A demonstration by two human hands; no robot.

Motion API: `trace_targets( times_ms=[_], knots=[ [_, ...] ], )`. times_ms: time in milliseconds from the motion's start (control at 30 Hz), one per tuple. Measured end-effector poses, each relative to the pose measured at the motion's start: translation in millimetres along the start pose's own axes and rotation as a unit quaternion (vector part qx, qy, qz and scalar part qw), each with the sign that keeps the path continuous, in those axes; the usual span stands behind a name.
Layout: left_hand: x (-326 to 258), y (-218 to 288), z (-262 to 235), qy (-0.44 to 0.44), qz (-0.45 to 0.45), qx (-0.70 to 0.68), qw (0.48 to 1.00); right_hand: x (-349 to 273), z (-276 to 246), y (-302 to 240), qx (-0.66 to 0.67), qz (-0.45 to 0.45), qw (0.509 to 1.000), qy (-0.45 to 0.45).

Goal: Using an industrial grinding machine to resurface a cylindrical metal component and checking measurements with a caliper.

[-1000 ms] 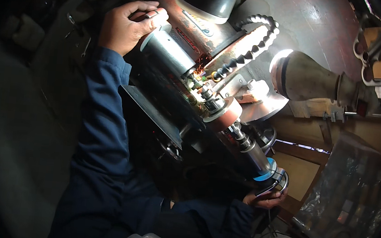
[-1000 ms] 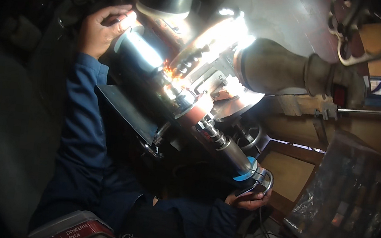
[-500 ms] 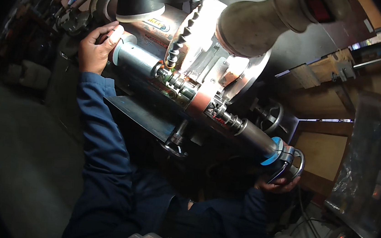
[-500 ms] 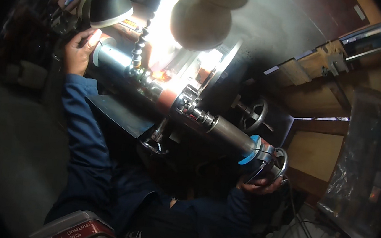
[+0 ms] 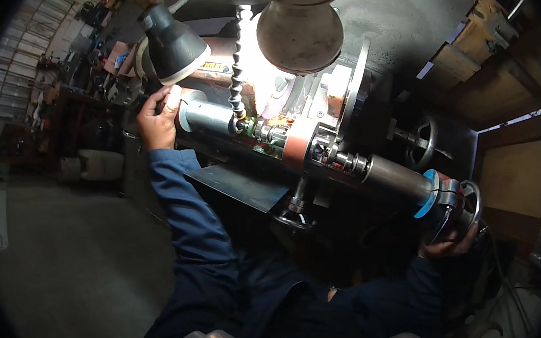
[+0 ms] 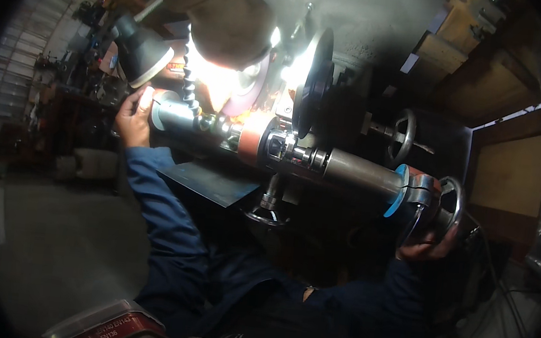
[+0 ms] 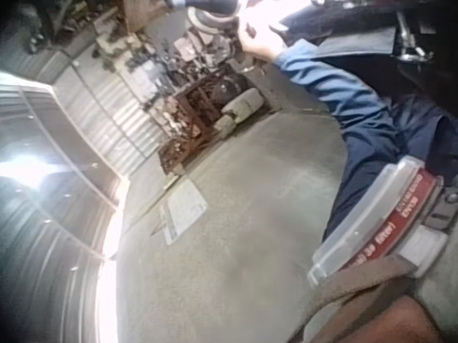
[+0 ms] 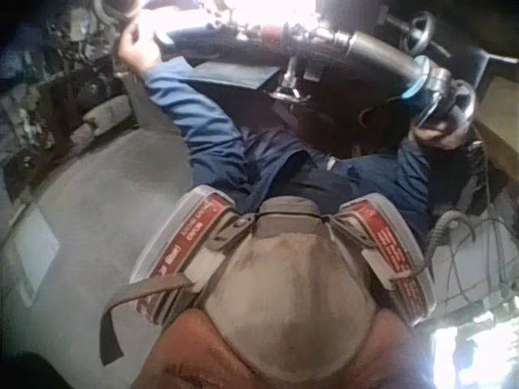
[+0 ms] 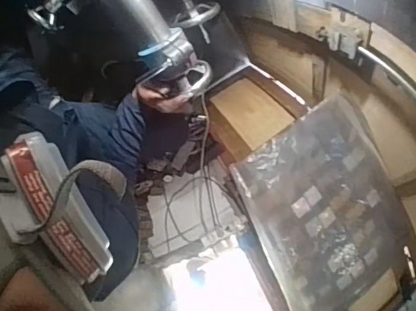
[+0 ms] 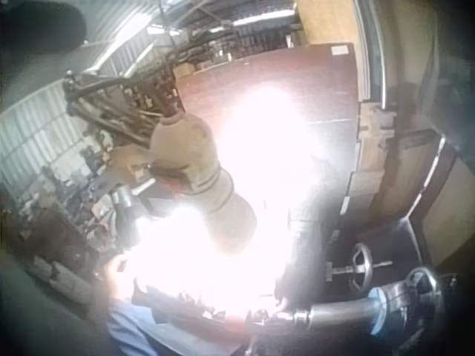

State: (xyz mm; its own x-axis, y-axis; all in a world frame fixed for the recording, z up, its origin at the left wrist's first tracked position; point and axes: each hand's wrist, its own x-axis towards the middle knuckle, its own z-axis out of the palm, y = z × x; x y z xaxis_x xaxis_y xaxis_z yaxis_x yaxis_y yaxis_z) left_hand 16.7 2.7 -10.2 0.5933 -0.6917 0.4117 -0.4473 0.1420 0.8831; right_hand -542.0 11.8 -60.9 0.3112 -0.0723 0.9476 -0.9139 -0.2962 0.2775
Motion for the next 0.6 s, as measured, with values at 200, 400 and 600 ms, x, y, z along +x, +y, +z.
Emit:
trace_targets(
  times_ms=[200,400,600],
  knots=[
    [2,-6,3,-0.004,-0.007,-0.021,1.000,77,-26,-4,0.046,0.281,0.921,-0.267],
    [3,-4,4,0.010,-0.010,-0.001,1.000,104,-13,6,0.085,0.368,0.848,-0.372],
    [4,-5,1,0.014,-0.015,-0.010,1.000,128,5,26,0.079,0.380,0.766,-0.512]
  ],
)
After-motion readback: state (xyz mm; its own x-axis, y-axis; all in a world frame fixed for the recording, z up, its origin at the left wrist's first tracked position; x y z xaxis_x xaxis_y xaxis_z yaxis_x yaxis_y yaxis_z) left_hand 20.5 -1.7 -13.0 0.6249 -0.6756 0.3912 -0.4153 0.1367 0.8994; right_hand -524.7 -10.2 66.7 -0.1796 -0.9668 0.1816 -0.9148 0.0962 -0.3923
